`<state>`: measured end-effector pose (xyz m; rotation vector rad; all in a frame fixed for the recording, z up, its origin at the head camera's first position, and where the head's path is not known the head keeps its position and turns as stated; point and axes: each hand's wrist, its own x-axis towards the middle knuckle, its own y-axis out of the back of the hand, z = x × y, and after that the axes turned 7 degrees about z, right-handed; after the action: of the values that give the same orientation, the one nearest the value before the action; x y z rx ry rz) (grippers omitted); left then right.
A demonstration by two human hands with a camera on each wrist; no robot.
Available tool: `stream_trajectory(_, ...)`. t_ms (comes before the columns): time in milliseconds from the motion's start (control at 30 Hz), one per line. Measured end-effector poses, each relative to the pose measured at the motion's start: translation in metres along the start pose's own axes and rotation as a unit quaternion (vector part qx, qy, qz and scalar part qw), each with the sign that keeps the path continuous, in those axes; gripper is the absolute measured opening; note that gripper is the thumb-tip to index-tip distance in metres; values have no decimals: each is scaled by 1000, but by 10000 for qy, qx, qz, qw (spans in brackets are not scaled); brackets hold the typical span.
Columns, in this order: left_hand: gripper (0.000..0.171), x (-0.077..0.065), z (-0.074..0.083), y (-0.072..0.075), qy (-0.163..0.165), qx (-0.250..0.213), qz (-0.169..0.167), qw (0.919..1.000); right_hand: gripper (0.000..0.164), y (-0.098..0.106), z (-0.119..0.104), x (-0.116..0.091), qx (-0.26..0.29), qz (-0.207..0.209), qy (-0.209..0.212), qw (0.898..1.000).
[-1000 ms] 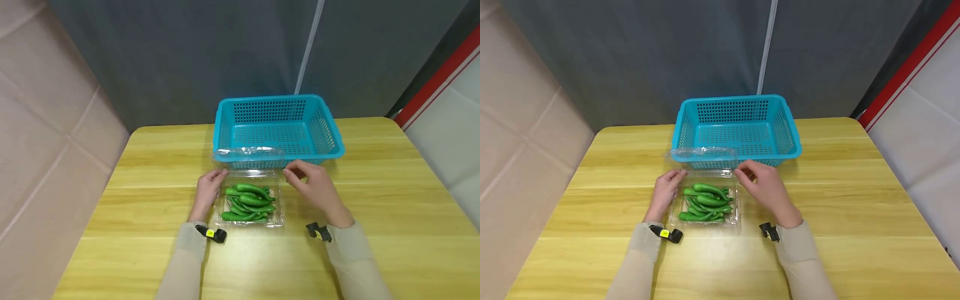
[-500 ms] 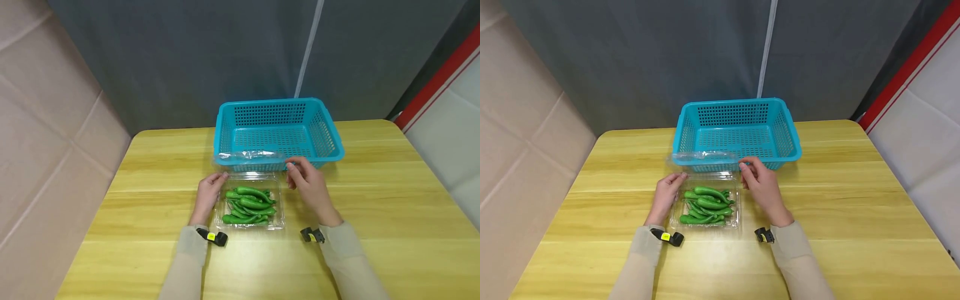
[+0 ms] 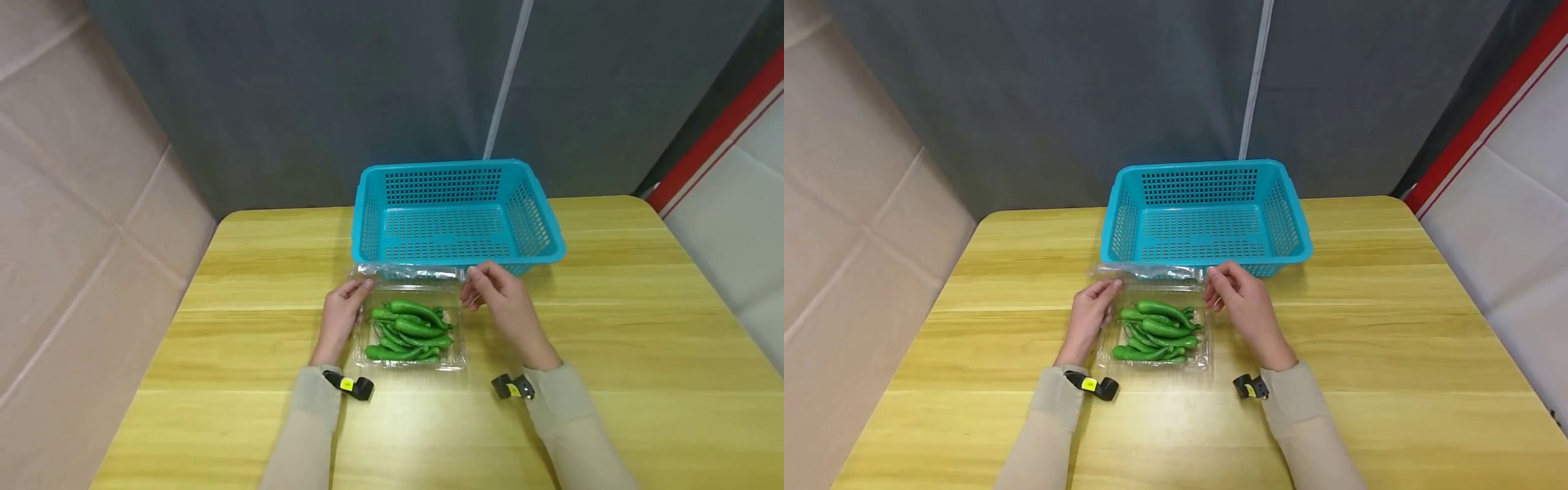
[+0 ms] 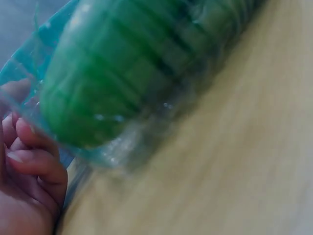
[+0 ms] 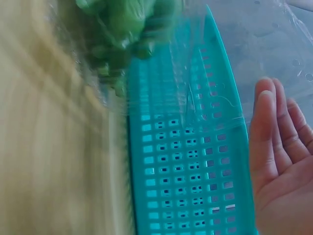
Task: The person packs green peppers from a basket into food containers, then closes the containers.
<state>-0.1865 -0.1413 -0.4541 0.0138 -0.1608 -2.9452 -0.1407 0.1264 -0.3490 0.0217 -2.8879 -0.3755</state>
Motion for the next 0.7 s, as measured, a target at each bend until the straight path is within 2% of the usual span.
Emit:
stream_trajectory(167,23,-3,2,1,232,-736,-69,9970,28,1,1,-3,52,-28,-453,9990)
stream_trajectory(333,29,-5,7,3,497,-1255,-221,9906,24,1,3,-8,-10,-192,-780,9968)
stream_trajectory(467,35,-5,11,4,615,-1415,-264,9877,23,2,4,-11,-119,-389,-770,9962)
stream_trajectory(567,39,-7,14,6,472,-1426,-415,9878,22,3,7,-12,-179,-529,-806,9952)
stream_trajectory(700,37,-7,11,6,154,-1290,-574,9899,25,5,28,-11,-354,-704,-931,9925)
